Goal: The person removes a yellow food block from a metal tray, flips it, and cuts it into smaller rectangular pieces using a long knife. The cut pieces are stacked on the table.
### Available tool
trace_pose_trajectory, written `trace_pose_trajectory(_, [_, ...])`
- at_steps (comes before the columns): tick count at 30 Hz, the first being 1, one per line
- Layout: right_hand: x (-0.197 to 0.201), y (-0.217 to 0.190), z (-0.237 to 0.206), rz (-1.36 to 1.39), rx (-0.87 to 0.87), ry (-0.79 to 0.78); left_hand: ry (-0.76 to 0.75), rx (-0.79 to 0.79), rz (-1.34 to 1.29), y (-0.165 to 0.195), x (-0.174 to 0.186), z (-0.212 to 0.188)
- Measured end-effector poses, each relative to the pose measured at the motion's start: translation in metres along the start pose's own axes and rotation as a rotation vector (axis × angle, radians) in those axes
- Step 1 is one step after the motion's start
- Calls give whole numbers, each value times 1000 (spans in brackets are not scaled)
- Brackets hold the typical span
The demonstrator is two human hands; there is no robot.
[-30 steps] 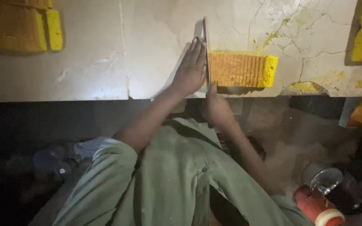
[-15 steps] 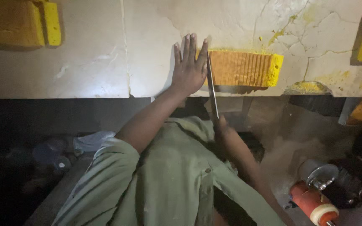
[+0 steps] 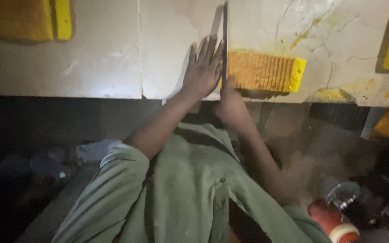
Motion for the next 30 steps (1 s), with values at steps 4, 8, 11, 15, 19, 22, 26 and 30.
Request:
trace_pose_trajectory(4, [-22, 19, -98, 57, -17, -129, 18, -35, 51, -2, -2, 0])
trace_pose_trajectory(8, [-67, 52, -97, 62, -228, -338, 4, -41, 62, -1, -3, 3])
trace_pose_trajectory(11, [-80, 47, -46, 5, -148, -167, -36, -17, 67, 0, -1, 3])
trace_pose_trajectory(15, [-46, 31, -2, 128, -80, 28, -51, -41, 46, 0, 6, 2])
trace_pose_trajectory(19, [-8, 1, -2, 63, 95, 212, 43, 18, -28, -5, 16, -5])
trace_pose_trajectory(22, [-14, -10, -6, 101, 40, 180, 5, 78, 23, -7, 17, -7])
trace_pose_trajectory(26, [-38, -10, 4, 28, -66, 90, 10, 60, 69, -7, 15, -5])
trace_pose_trajectory(30, [-39, -7, 16, -9, -55, 95, 51, 22, 83, -7, 9, -3])
Point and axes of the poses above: each hand's wrist, its own z-axis towards the middle knuckle, its own x-axis out of the back of the hand, y = z × x, the point moved 4 cm from there along z, towards the middle knuckle, and after that the axes turned 5 degrees about -z, right-handed, at the moved point
